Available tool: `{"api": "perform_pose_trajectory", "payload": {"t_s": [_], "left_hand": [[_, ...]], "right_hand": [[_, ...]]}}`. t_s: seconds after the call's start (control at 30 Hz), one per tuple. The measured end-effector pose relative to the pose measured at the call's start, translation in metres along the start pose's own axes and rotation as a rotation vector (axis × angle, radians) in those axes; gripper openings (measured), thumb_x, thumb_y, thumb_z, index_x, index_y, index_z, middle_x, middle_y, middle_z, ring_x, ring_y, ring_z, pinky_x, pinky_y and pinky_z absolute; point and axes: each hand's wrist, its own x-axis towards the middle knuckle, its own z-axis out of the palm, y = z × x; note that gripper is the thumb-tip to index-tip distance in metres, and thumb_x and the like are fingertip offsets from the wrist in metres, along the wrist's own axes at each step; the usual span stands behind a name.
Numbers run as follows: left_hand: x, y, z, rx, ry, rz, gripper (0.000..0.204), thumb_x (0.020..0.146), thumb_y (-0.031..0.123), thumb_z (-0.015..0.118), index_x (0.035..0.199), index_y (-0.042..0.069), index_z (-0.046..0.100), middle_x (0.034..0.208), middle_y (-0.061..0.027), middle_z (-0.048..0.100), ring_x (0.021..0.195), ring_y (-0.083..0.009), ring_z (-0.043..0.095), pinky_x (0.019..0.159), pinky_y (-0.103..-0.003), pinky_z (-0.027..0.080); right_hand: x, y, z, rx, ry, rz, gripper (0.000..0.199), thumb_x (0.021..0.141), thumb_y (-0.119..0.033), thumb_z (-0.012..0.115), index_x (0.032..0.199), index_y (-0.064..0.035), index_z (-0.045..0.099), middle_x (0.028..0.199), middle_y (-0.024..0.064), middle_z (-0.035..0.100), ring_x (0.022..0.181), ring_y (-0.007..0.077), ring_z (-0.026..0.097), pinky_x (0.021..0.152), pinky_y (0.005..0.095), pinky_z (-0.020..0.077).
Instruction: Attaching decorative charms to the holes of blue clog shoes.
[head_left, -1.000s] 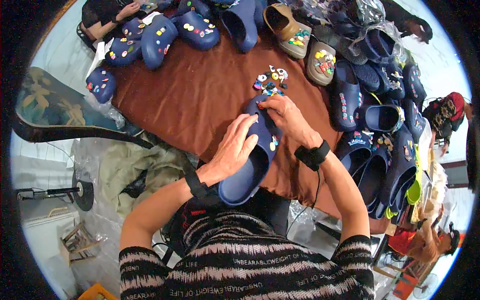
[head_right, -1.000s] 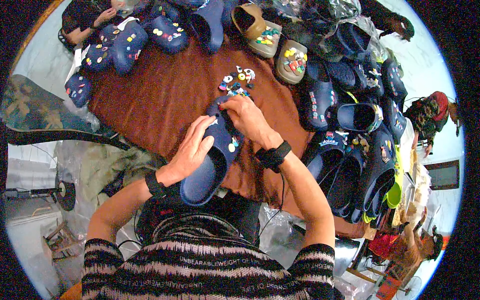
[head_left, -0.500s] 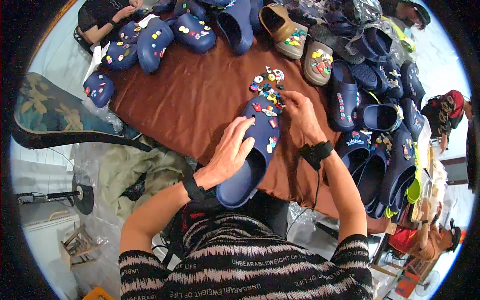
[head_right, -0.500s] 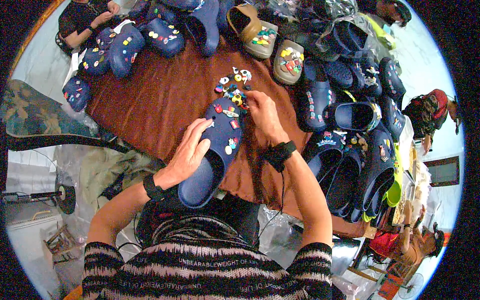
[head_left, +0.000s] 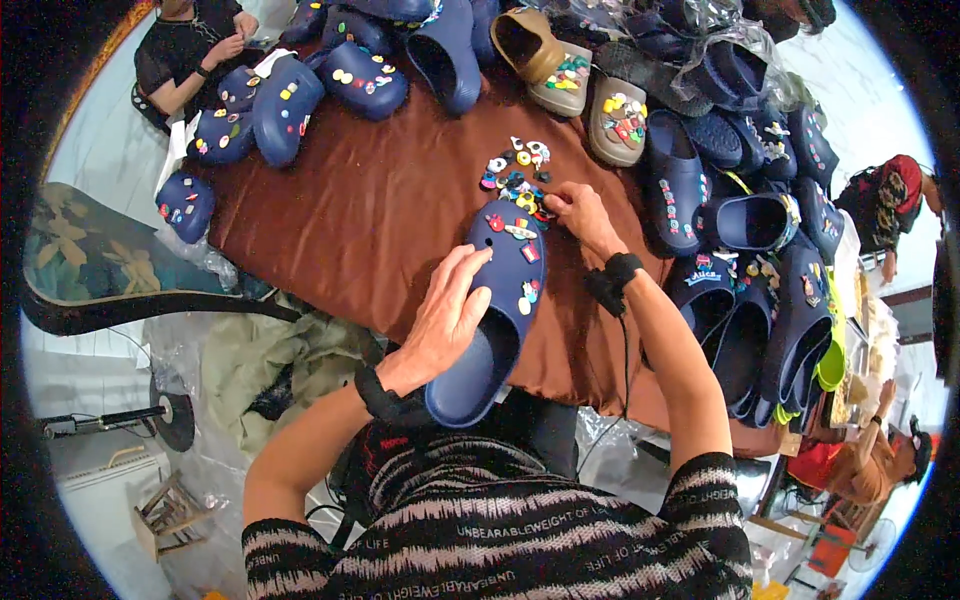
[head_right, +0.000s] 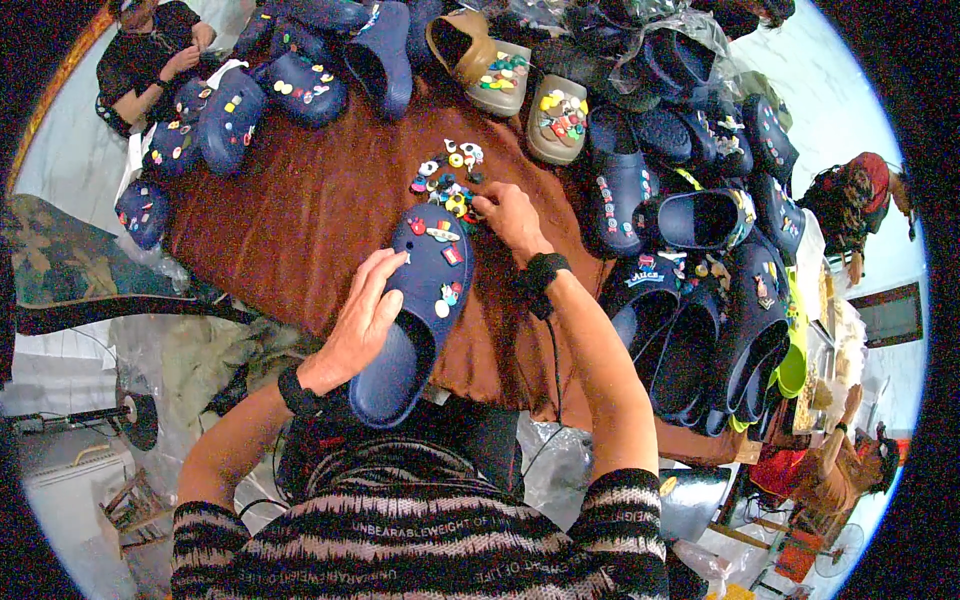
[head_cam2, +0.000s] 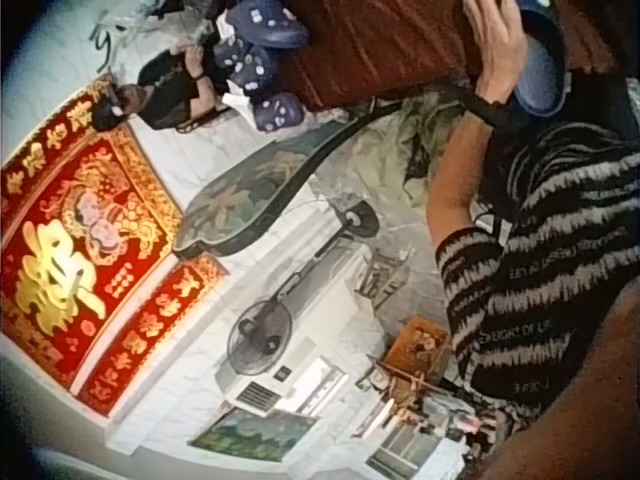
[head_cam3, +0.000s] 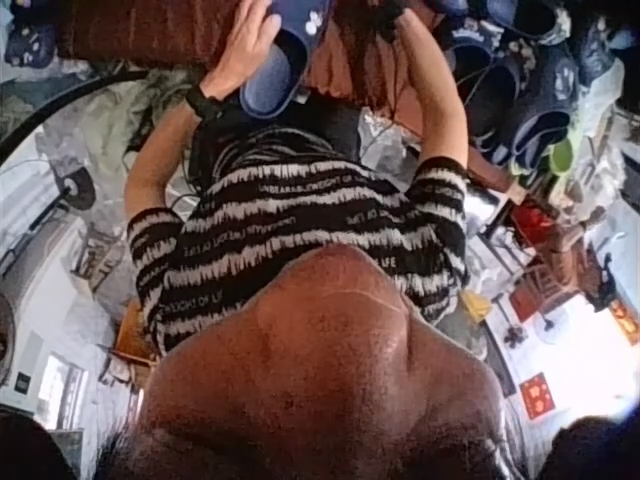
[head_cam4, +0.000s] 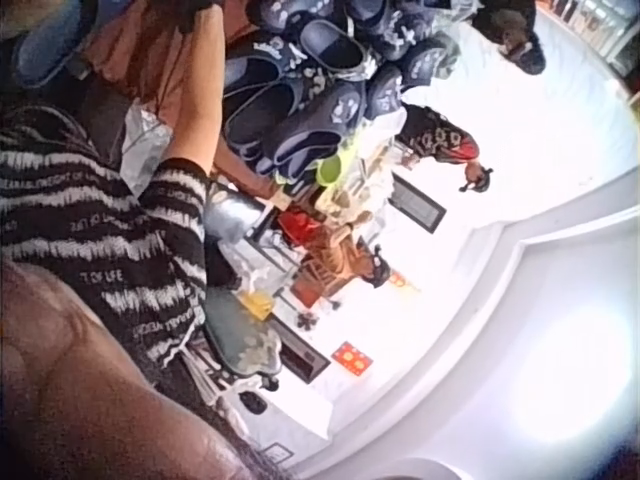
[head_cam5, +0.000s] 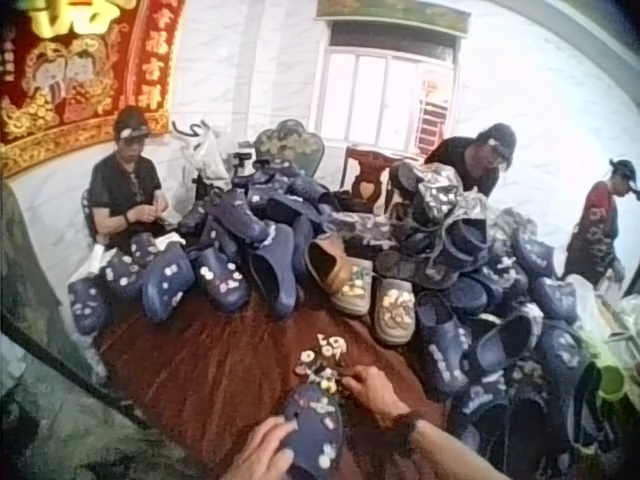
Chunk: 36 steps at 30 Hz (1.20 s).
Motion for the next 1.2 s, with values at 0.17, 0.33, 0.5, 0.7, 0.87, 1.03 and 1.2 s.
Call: {"api": "perform_pose_trajectory", "payload": {"t_s": [0.17, 0.33, 0.5, 0.7, 0.87, 1.03, 1.2], "left_hand": [[-0.001, 0.001, -0.001, -0.014, 0.001, -0.010, 0.048, 0.104, 0.029, 0.046, 0.143, 0.002, 0.044, 0.146, -0.0256, 0.039, 0.137, -0.0414, 0.038, 0.115, -0.047, 0.031], [0.000, 0.004, 0.001, -0.032, -0.012, -0.015, 0.048, 0.104, 0.030, 0.045, 0.143, 0.002, 0.044, 0.147, -0.0246, 0.038, 0.140, -0.0394, 0.036, 0.117, -0.045, 0.028], [-0.003, 0.001, -0.001, -0.008, 0.023, 0.004, 0.046, 0.103, 0.028, 0.047, 0.143, 0.003, 0.045, 0.145, -0.0252, 0.039, 0.137, -0.0412, 0.038, 0.115, -0.046, 0.031], [0.000, 0.003, 0.001, -0.031, 0.020, 0.004, 0.046, 0.103, 0.029, 0.048, 0.142, 0.004, 0.045, 0.145, -0.0252, 0.040, 0.137, -0.0414, 0.039, 0.115, -0.046, 0.031], [-0.001, 0.006, -0.003, -0.023, -0.019, -0.032, 0.045, 0.105, 0.026, 0.044, 0.143, 0.003, 0.044, 0.149, -0.0235, 0.037, 0.142, -0.0373, 0.034, 0.119, -0.043, 0.026], [-0.001, 0.006, -0.002, -0.015, -0.020, -0.026, 0.045, 0.105, 0.027, 0.044, 0.143, 0.003, 0.044, 0.149, -0.0235, 0.037, 0.142, -0.0373, 0.034, 0.118, -0.043, 0.026], [-0.001, 0.004, -0.001, -0.020, -0.023, -0.015, 0.045, 0.105, 0.027, 0.045, 0.143, 0.003, 0.044, 0.148, -0.0234, 0.037, 0.142, -0.0371, 0.034, 0.119, -0.043, 0.026]], "right_hand": [[0.002, -0.003, 0.007, -0.286, 0.061, -0.108, 0.027, 0.087, -0.027, 0.071, 0.102, -0.0047, 0.074, 0.096, 0.0184, 0.073, 0.095, 0.0351, 0.071, 0.083, 0.0431, 0.0536], [0.005, 0.017, -0.003, 0.034, -0.027, -0.071, 0.017, 0.087, -0.017, 0.072, 0.095, -0.0029, 0.069, 0.087, 0.0119, 0.072, 0.079, 0.0219, 0.068, 0.074, 0.0371, 0.0535], [-0.010, 0.007, -0.009, 0.586, -0.072, 0.094, 0.008, 0.091, -0.011, 0.069, 0.094, -0.0042, 0.065, 0.080, 0.0041, 0.067, 0.071, 0.0120, 0.061, 0.066, 0.0291, 0.0499], [-0.022, 0.012, -0.017, 0.766, -0.137, 0.126, 0.011, 0.095, -0.012, 0.067, 0.103, -0.0066, 0.063, 0.086, -0.0005, 0.065, 0.072, 0.0084, 0.060, 0.065, 0.0231, 0.0483], [-0.028, 0.000, -0.018, 0.760, -0.115, 0.104, 0.017, 0.096, -0.013, 0.066, 0.112, -0.0064, 0.064, 0.087, -0.0026, 0.064, 0.071, 0.0068, 0.058, 0.065, 0.0211, 0.0484], [-0.026, 0.000, -0.016, 0.782, -0.141, 0.092, 0.016, 0.097, -0.012, 0.064, 0.111, -0.0042, 0.065, 0.087, -0.0022, 0.064, 0.071, 0.0065, 0.058, 0.064, 0.0220, 0.0484], [-0.026, 0.002, -0.013, 0.859, -0.145, 0.094, 0.015, 0.097, -0.012, 0.064, 0.109, -0.0032, 0.065, 0.085, -0.0017, 0.065, 0.068, 0.0074, 0.058, 0.064, 0.0228, 0.0491]]}}
